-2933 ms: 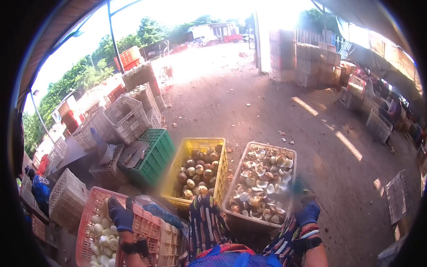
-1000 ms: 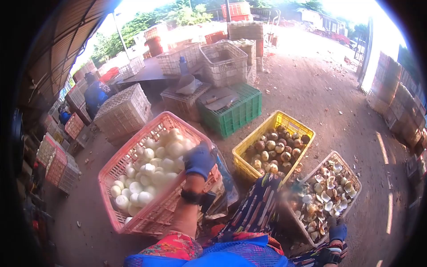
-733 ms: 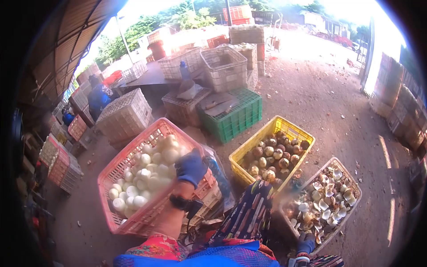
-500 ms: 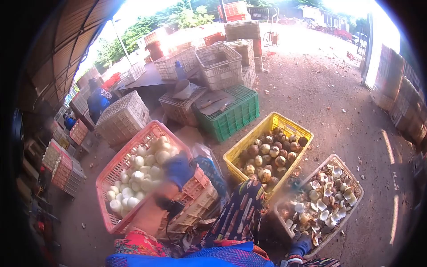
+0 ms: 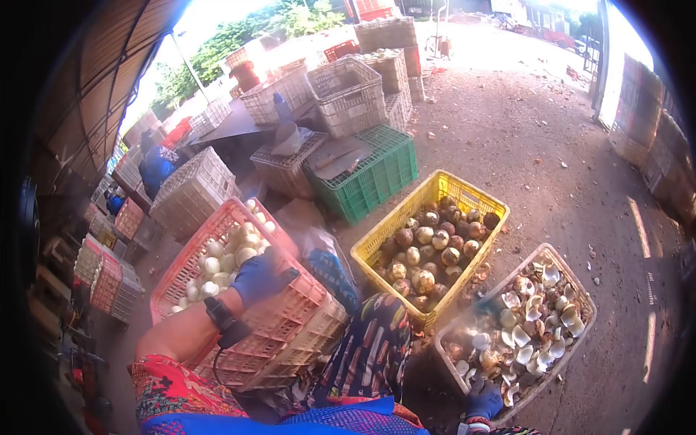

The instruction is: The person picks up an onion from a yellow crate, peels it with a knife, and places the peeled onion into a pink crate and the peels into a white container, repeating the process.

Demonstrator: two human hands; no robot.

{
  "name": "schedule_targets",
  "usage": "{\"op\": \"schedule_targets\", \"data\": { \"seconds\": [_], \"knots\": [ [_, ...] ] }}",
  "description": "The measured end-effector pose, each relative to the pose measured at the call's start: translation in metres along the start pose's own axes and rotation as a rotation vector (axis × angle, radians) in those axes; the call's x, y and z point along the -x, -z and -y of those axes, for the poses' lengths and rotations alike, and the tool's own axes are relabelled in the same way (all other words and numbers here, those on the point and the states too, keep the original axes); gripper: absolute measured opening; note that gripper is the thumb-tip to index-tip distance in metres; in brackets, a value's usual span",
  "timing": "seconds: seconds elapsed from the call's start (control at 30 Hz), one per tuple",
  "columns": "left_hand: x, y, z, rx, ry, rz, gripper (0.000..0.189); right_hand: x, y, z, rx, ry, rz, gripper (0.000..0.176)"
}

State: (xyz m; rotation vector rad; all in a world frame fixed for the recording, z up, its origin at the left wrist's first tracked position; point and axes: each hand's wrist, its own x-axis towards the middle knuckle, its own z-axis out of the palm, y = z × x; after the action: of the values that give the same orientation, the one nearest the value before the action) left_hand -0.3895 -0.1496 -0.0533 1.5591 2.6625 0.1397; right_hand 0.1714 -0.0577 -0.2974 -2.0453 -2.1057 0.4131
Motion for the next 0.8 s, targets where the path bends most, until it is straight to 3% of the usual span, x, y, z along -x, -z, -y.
{"op": "schedule_targets", "data": {
  "seconds": [0.5,0.8],
  "knots": [
    [0.004,0.013,-0.018,-0.058,0.071,0.056,0.071,-0.003,-0.014,-0.008,-0.027,0.024,-0.053,0.037],
    [0.003,0.003,-0.008,-0.086,0.036,0.023,0.062,0.001,-0.003,0.002,-0.028,-0.002,-0.067,0.036]
  ]
}}
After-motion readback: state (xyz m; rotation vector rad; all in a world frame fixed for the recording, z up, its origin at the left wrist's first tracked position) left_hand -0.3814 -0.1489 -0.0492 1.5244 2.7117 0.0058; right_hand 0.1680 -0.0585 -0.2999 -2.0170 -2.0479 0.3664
